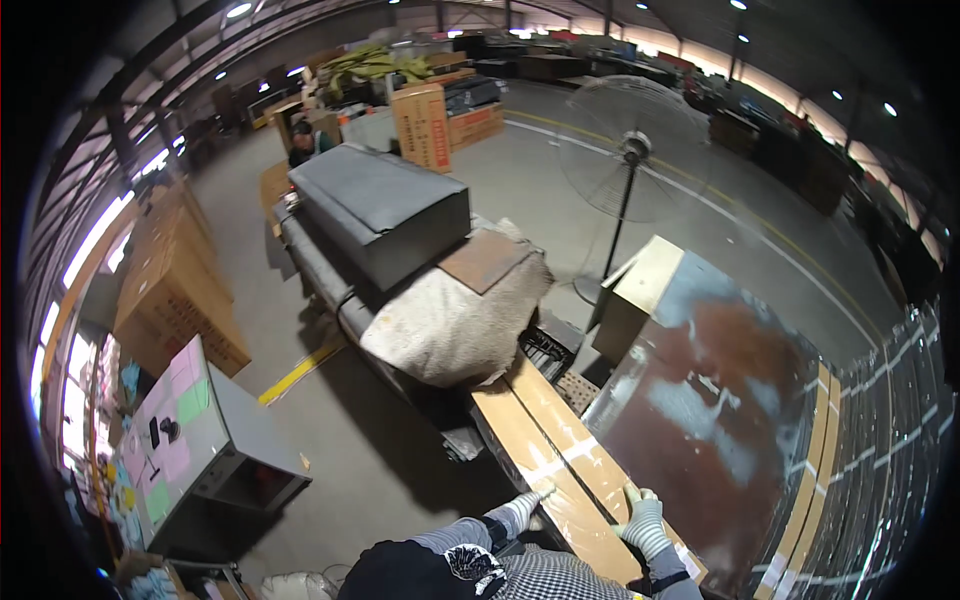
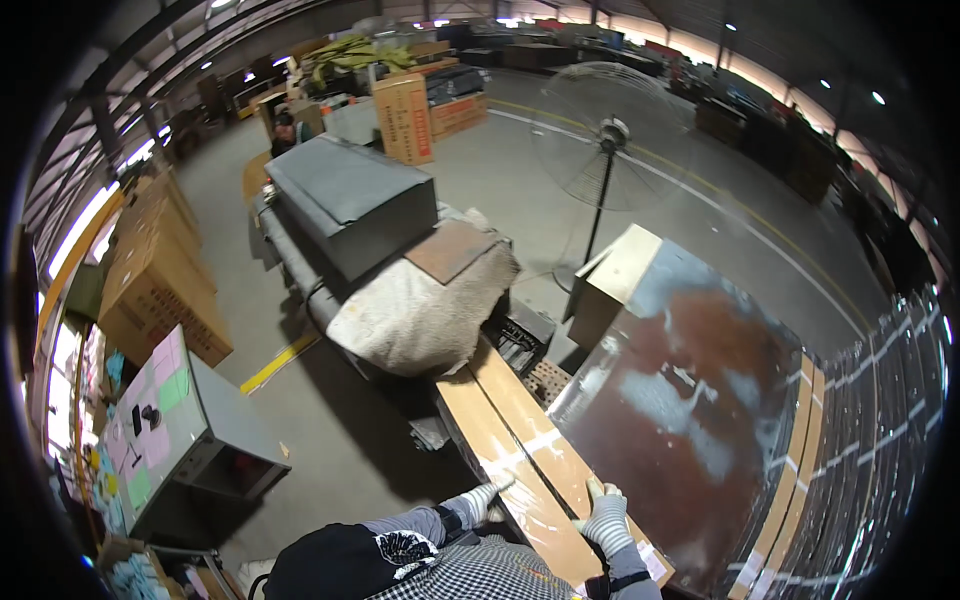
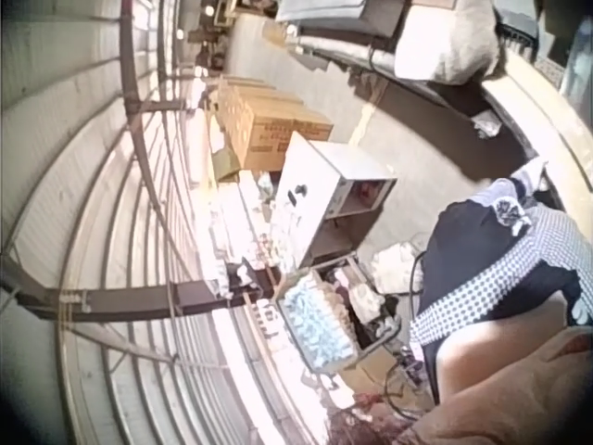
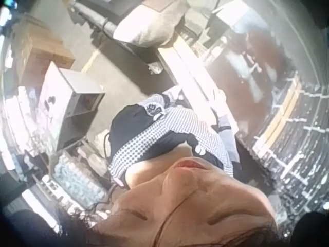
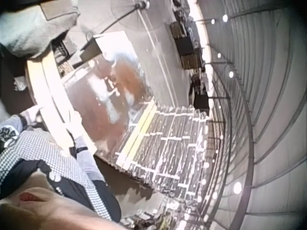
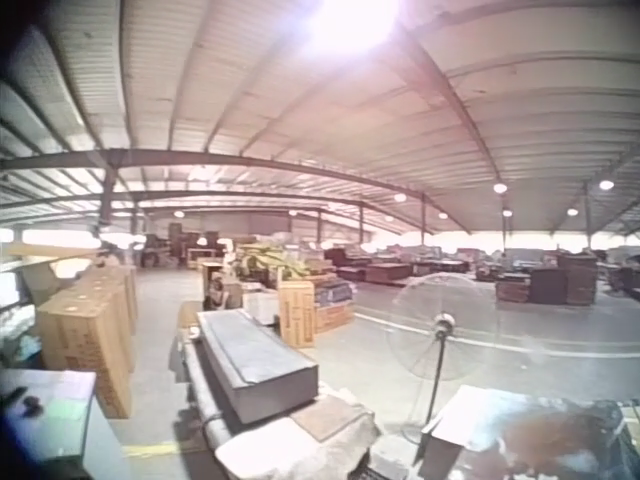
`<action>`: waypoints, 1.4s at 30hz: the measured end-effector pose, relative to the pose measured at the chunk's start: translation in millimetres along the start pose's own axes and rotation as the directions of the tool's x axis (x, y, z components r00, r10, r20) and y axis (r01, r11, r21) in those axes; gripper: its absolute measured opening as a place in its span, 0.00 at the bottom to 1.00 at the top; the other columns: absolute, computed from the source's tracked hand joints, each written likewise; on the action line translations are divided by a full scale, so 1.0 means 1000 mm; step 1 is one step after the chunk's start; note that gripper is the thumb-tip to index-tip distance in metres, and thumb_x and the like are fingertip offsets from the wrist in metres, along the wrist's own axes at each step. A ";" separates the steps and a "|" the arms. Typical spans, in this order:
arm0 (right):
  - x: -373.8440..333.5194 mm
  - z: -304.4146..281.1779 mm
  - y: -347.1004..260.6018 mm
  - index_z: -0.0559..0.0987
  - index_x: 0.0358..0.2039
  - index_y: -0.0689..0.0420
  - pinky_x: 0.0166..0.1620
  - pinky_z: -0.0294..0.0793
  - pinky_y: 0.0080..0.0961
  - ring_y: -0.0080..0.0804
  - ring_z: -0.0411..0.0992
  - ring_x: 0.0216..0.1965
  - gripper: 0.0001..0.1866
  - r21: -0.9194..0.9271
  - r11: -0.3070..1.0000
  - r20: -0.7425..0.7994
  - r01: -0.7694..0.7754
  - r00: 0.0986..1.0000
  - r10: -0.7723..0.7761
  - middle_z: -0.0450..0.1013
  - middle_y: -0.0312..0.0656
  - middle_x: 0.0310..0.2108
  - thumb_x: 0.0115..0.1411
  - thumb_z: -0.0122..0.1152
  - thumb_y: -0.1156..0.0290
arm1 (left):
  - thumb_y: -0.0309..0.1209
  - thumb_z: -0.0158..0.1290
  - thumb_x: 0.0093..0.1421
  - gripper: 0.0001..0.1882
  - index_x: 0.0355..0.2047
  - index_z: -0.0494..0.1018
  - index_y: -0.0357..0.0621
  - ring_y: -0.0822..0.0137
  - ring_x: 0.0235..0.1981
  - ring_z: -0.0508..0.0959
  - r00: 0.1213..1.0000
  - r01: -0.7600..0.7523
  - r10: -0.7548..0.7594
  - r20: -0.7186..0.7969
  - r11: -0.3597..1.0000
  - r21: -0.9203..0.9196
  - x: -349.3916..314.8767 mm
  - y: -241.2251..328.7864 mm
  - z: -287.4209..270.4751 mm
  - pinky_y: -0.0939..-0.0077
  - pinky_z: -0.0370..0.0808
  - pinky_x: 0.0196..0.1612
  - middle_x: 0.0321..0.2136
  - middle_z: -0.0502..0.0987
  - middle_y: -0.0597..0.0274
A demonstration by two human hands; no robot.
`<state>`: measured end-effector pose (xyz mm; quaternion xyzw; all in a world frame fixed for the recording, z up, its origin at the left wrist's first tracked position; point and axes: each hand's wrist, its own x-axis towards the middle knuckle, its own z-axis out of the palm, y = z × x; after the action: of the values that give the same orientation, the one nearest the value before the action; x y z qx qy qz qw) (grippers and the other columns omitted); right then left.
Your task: The person is stacking long, thin cardboard boxes from a table onto a large pile and organizing packing materials in a factory.
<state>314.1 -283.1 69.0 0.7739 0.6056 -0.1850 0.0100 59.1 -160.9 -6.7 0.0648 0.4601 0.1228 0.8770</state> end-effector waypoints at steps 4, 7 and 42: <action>0.061 -0.046 -0.091 0.68 0.60 0.54 0.55 0.66 0.47 0.54 0.67 0.53 0.54 0.028 0.995 -0.128 0.093 0.988 -0.088 0.68 0.57 0.51 0.31 0.79 0.50 | 0.60 0.60 0.54 0.47 0.65 0.61 0.45 0.50 0.66 0.60 0.942 -0.288 0.284 -0.178 0.958 0.004 0.045 0.050 -0.064 0.41 0.60 0.63 0.65 0.63 0.49; 0.096 -0.053 -0.115 0.69 0.59 0.54 0.55 0.65 0.46 0.53 0.67 0.52 0.53 -0.059 0.984 -0.219 0.168 0.960 -0.177 0.68 0.55 0.50 0.29 0.79 0.51 | 0.66 0.61 0.48 0.65 0.72 0.38 0.48 0.49 0.71 0.48 0.703 -0.444 0.516 -0.489 0.856 0.265 0.061 0.082 -0.061 0.44 0.55 0.66 0.72 0.46 0.51; 0.176 -0.062 -0.134 0.57 0.68 0.51 0.61 0.62 0.51 0.61 0.61 0.59 0.53 0.074 0.982 -0.096 0.175 0.981 -0.168 0.64 0.59 0.55 0.42 0.71 0.53 | 0.71 0.59 0.46 0.70 0.72 0.33 0.40 0.57 0.73 0.41 0.790 -0.345 0.400 -0.465 0.916 0.203 0.098 0.160 -0.093 0.64 0.47 0.71 0.72 0.41 0.47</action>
<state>239.3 -68.1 101.8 0.7260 0.6619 -0.1750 -0.0650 11.1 19.5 -101.0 0.1674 0.6538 0.2811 0.6823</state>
